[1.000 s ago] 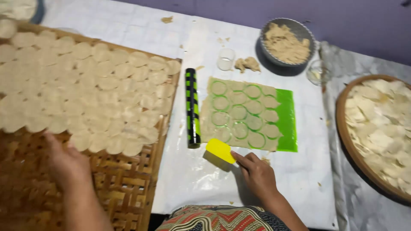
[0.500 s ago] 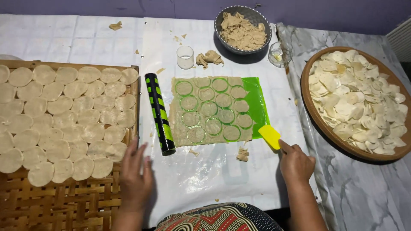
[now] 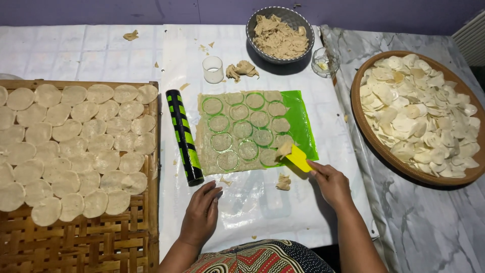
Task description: Preparing thin dough circles and placing them onto a wicker tray.
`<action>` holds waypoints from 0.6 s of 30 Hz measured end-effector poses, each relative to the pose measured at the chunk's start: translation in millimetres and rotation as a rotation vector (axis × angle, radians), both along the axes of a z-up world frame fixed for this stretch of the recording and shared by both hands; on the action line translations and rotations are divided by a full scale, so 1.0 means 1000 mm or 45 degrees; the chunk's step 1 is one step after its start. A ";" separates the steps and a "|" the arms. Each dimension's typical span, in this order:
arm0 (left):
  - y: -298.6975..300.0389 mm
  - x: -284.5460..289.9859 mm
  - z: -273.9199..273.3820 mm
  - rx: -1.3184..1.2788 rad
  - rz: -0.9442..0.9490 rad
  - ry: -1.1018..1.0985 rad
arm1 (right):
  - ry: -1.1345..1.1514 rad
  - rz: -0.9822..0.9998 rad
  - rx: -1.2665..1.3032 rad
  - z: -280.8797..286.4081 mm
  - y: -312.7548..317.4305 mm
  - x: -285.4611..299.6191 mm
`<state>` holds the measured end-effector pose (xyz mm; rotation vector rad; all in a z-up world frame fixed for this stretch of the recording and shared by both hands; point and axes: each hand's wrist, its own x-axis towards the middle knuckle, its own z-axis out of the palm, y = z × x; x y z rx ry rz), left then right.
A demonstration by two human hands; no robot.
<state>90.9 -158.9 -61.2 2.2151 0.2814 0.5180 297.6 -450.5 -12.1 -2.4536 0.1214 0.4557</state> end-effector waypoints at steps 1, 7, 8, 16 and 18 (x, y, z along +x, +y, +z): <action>-0.001 0.000 -0.001 0.000 0.000 0.001 | 0.001 0.000 0.000 0.000 0.003 0.006; 0.000 -0.001 -0.002 -0.023 0.019 0.012 | -0.191 0.056 0.286 0.015 0.031 0.050; 0.000 -0.001 -0.002 -0.042 0.026 0.032 | -0.244 0.061 0.301 0.017 0.033 0.059; 0.001 0.000 0.000 -0.093 0.045 0.054 | -0.581 0.072 0.464 0.011 0.020 0.110; 0.001 0.000 -0.001 -0.082 0.047 0.087 | -0.603 0.010 0.457 0.007 0.013 0.116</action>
